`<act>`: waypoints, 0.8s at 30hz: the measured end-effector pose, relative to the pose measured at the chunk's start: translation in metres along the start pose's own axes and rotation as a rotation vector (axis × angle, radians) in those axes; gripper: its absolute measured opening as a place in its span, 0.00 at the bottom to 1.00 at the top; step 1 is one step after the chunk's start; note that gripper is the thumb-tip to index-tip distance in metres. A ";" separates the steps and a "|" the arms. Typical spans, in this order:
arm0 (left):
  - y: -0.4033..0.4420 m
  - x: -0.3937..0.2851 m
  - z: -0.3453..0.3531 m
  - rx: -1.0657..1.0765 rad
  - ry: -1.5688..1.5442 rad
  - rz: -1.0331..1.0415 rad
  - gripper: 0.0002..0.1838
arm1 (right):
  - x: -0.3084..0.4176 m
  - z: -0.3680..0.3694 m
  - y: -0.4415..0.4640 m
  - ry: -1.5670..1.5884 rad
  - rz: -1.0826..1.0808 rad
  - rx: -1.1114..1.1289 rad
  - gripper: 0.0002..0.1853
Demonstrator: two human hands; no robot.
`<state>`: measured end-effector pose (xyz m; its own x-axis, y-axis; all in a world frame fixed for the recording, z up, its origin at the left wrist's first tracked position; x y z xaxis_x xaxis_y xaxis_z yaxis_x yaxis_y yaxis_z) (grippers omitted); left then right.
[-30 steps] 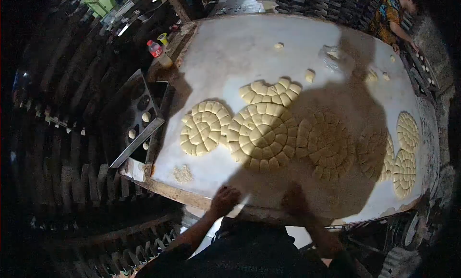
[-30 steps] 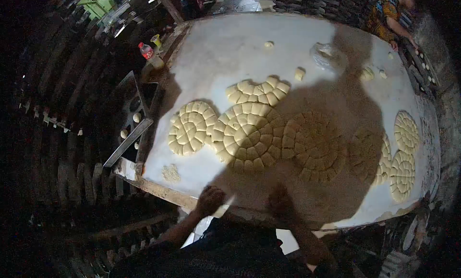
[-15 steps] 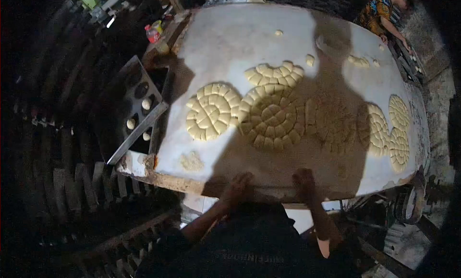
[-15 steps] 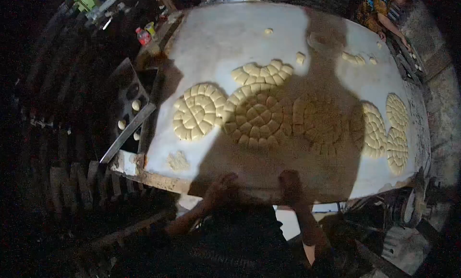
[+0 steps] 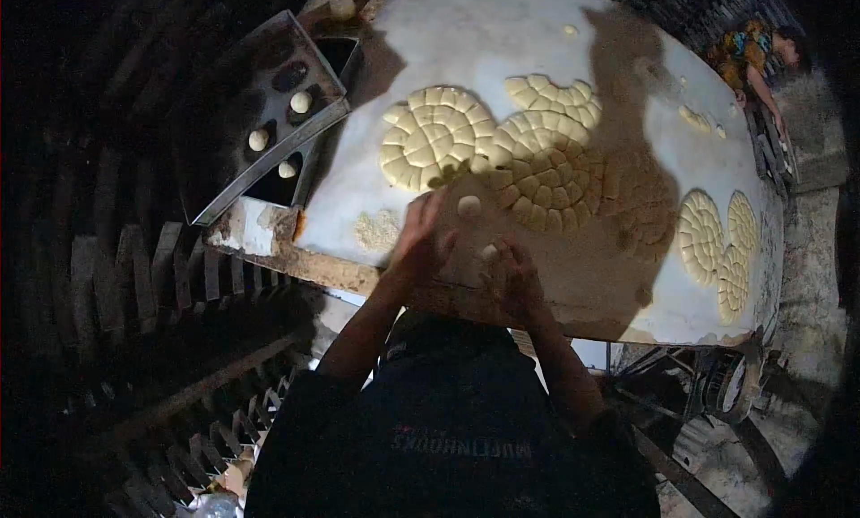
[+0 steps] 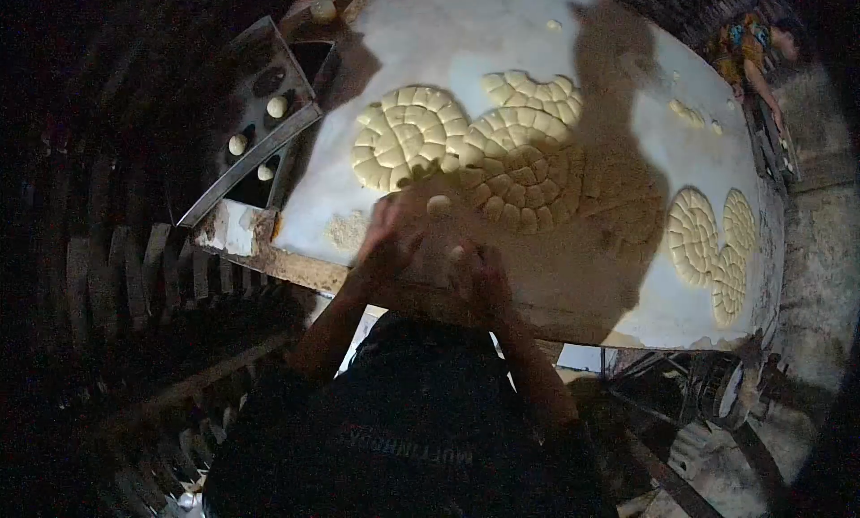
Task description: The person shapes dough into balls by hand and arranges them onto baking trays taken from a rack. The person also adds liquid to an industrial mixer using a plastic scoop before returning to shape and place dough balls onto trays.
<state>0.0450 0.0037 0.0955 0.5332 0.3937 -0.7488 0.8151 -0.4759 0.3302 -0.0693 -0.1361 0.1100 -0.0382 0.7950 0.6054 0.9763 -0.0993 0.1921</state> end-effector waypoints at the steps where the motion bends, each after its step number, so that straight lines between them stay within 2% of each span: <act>1: -0.006 0.014 -0.022 -0.048 0.014 -0.090 0.25 | 0.004 0.007 0.004 -0.186 -0.080 0.057 0.21; 2: -0.018 0.020 -0.047 -0.128 -0.001 -0.104 0.25 | 0.002 0.012 0.005 -0.188 -0.085 0.067 0.21; 4: -0.054 0.030 -0.095 -0.239 0.031 -0.091 0.23 | -0.025 0.020 -0.004 -0.175 0.111 0.004 0.15; 5: -0.075 0.038 -0.111 -0.298 0.088 -0.135 0.21 | -0.037 0.035 -0.005 -0.179 0.112 0.026 0.15; 6: -0.096 0.053 -0.119 -0.320 0.149 -0.120 0.22 | -0.036 0.052 0.001 -0.237 -0.094 0.021 0.13; 7: -0.118 0.065 -0.127 -0.355 0.168 -0.224 0.21 | -0.028 0.061 -0.001 -0.289 -0.302 0.016 0.11; 8: -0.139 0.070 -0.132 -0.293 0.341 -0.239 0.18 | -0.026 0.060 -0.003 -0.289 -0.309 0.031 0.11; 9: -0.155 0.070 -0.138 -0.376 0.382 -0.188 0.16 | -0.026 0.058 -0.003 -0.187 -0.267 0.059 0.11; 11: -0.205 0.090 -0.147 -0.439 0.390 -0.327 0.14 | -0.036 0.054 -0.001 -0.086 -0.242 0.089 0.10; 12: -0.230 0.095 -0.149 -0.489 0.369 -0.405 0.13 | -0.039 0.058 -0.011 -0.207 -0.418 0.156 0.10; 13: -0.256 0.103 -0.149 -0.512 0.396 -0.454 0.13 | -0.038 0.065 -0.020 -0.327 -0.595 0.223 0.09; 14: -0.276 0.108 -0.147 -0.536 0.424 -0.502 0.13 | -0.030 0.066 -0.008 -0.323 -0.609 0.236 0.09; 15: -0.300 0.119 -0.142 -0.597 0.291 -0.619 0.12 | -0.031 0.066 0.014 -0.324 -0.495 0.197 0.09; 16: -0.319 0.122 -0.134 -0.606 0.295 -0.636 0.12 | -0.030 0.067 0.028 -0.324 -0.380 0.159 0.08; 18: -0.364 0.140 -0.113 -0.526 0.419 -0.702 0.13 | -0.013 0.081 0.018 -0.312 -0.431 0.168 0.08; 19: -0.405 0.163 -0.092 -0.397 0.473 -0.793 0.14 | -0.005 0.086 0.012 -0.310 -0.470 0.155 0.08; 22: -0.460 0.169 -0.056 -0.422 0.295 -0.944 0.15 | 0.011 0.094 -0.008 -0.314 -0.574 0.097 0.08; 24: -0.466 0.159 -0.052 -0.443 0.254 -1.002 0.15 | -0.027 0.085 -0.016 -0.311 -0.626 0.108 0.09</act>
<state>-0.2386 0.3292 -0.1475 -0.4183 0.6145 -0.6689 0.8833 0.4470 -0.1417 -0.0662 -0.1050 0.0254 -0.5527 0.8189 0.1546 0.8070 0.4796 0.3446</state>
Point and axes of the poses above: each hand's wrist, its own y-axis towards the middle knuckle, its own z-axis out of the palm, x = y × z, the point moved 8 cm from there along y, towards the middle knuckle, and after that the axes turned 4 degrees about -y, right-handed, at the moved point
